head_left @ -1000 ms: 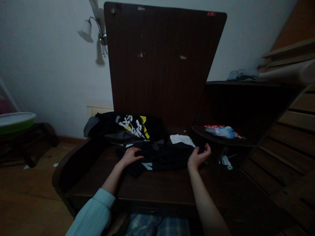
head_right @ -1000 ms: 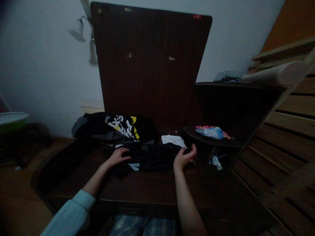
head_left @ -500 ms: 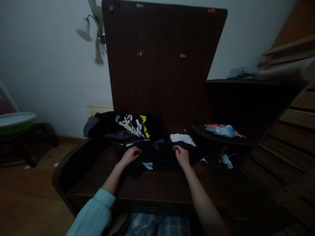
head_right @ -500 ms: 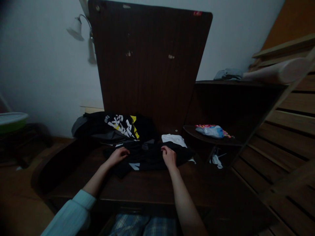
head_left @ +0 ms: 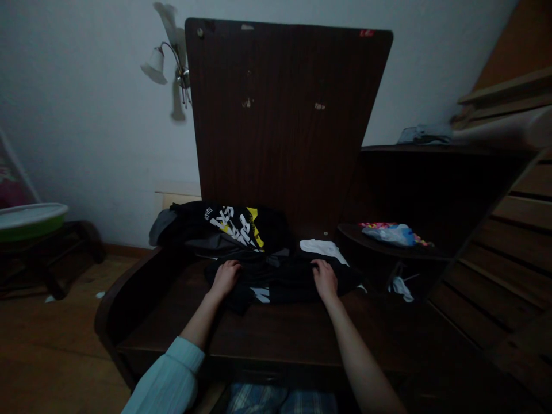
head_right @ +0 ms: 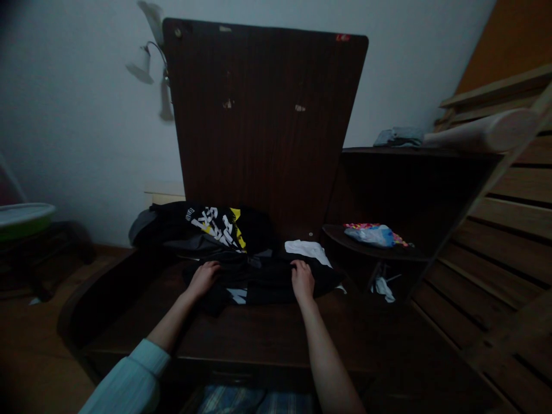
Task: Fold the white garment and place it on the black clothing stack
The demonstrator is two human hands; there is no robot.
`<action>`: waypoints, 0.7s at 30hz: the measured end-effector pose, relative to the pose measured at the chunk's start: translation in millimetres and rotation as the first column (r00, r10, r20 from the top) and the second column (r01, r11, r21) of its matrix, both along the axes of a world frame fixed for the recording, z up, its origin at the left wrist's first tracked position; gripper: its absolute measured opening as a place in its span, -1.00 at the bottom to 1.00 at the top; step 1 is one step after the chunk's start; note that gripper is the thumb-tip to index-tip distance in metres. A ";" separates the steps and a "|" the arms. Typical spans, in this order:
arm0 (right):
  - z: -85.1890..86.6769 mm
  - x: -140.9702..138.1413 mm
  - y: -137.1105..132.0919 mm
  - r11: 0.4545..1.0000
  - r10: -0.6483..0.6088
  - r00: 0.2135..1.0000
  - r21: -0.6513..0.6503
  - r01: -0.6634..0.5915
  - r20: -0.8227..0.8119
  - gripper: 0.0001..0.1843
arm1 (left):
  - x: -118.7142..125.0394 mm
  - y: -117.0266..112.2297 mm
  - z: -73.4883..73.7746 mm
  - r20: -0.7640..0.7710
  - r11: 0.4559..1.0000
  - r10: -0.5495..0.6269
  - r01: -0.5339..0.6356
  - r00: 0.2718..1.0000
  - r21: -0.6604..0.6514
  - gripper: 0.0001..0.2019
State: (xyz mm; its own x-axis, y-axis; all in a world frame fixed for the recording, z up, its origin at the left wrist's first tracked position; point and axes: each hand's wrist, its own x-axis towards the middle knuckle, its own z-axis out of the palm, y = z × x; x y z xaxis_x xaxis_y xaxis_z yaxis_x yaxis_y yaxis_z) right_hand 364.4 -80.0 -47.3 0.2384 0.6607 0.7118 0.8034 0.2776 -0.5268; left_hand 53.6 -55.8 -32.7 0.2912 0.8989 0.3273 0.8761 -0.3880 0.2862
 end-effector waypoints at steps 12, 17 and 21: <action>21.3 -16.3 -18.2 0.877 -0.020 0.980 0.468 0.112 -0.198 -0.90 | 11.5 1.5 -1.7 0.007 0.994 0.106 -0.106 0.994 0.017 -0.80; 20.3 -9.8 -18.0 0.904 -0.042 0.975 0.407 0.129 -0.217 -0.89 | 11.6 -1.0 9.3 0.198 0.972 0.139 -0.172 0.970 0.160 -0.87; 16.1 -9.2 -15.9 0.958 -0.064 0.982 0.266 0.110 -0.176 -0.75 | 2.0 -6.6 18.0 0.623 0.843 0.090 -0.393 0.777 0.368 -0.87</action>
